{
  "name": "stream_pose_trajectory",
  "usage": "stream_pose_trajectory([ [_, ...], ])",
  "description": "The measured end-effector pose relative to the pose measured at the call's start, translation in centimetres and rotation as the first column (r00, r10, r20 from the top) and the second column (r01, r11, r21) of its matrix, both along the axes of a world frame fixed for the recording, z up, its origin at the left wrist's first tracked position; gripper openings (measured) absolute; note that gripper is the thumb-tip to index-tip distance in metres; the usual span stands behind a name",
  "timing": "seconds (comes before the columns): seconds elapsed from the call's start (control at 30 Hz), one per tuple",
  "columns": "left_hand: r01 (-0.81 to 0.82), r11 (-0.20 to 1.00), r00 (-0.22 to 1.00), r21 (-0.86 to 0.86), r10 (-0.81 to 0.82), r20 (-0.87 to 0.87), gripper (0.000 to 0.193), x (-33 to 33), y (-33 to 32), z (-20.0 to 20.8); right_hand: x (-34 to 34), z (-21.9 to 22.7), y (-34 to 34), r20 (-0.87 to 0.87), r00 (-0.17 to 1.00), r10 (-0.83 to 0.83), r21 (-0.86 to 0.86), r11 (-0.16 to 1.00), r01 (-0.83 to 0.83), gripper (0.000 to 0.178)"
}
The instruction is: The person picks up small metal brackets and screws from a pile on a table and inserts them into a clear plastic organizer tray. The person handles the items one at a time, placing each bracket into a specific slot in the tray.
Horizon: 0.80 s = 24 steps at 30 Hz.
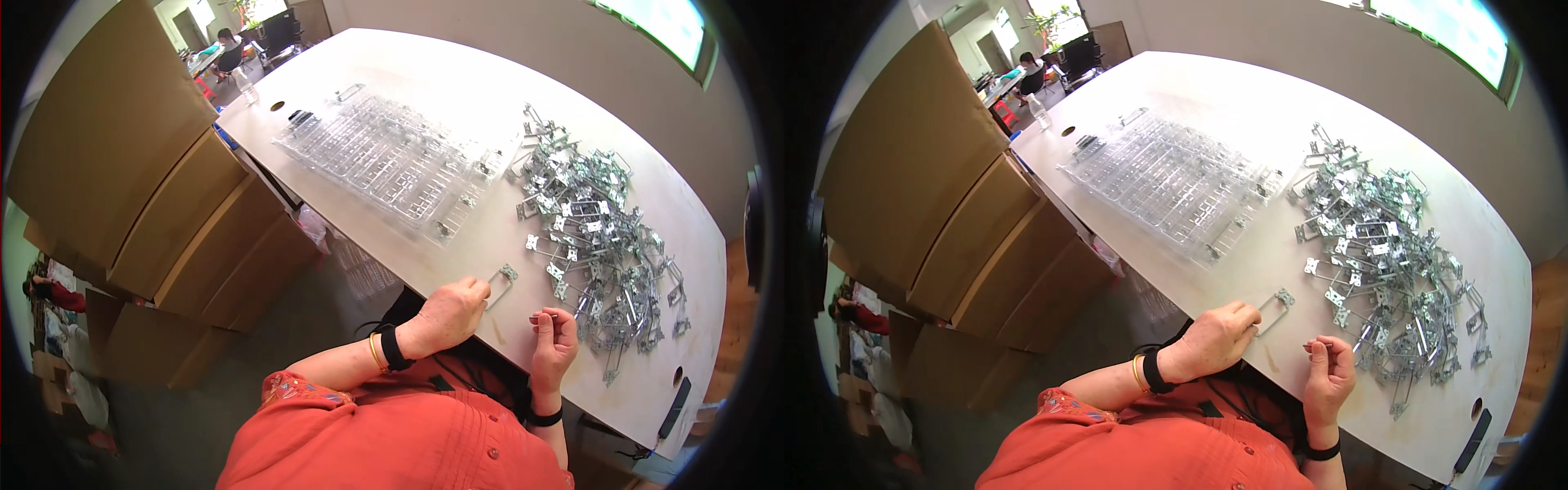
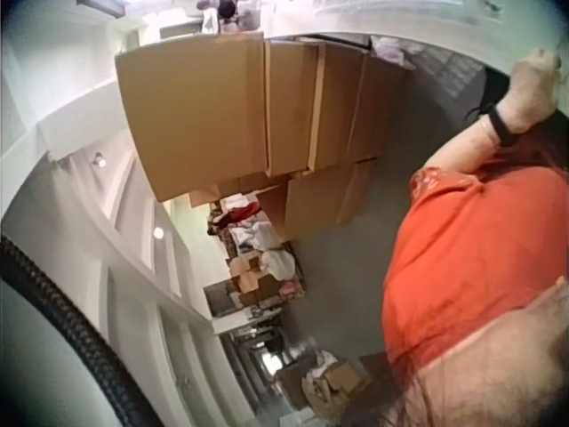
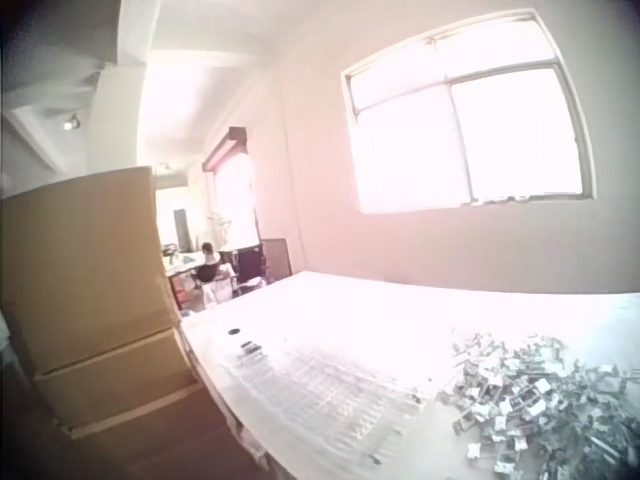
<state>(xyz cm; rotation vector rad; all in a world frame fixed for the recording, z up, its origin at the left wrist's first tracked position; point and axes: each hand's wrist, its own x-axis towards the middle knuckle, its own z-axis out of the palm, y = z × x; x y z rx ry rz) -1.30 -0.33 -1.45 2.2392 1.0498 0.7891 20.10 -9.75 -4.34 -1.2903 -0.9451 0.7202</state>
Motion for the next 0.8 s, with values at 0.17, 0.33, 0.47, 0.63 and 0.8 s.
stream_pose_trajectory([
  [0.17,0.081,0.995,0.996,-0.062,-0.082,-0.018,0.008,0.1,0.7,-0.5,0.1,0.0,0.2,0.014,1.000,0.007,-0.007,1.000,-0.007,0.010],
  [0.33,0.116,0.988,0.993,-0.101,-0.113,0.034,0.007,-0.3,1.5,0.8,0.2,0.2,0.3,0.013,1.000,0.002,-0.039,0.999,-0.002,0.010],
  [0.47,0.083,0.997,0.980,-0.001,-0.081,0.182,0.007,-2.8,2.6,4.4,0.1,0.4,0.3,0.015,1.000,0.011,-0.052,0.999,-0.010,0.010],
  [0.63,-0.160,0.976,0.949,0.151,0.110,0.294,0.007,-8.4,7.2,9.7,0.1,0.0,0.4,0.015,1.000,0.013,-0.041,0.999,-0.013,0.010],
  [0.8,-0.560,0.806,0.813,0.192,0.490,0.315,0.006,-16.2,13.0,11.9,-0.1,0.0,0.6,0.066,0.997,0.032,-0.093,0.995,-0.026,0.008],
])
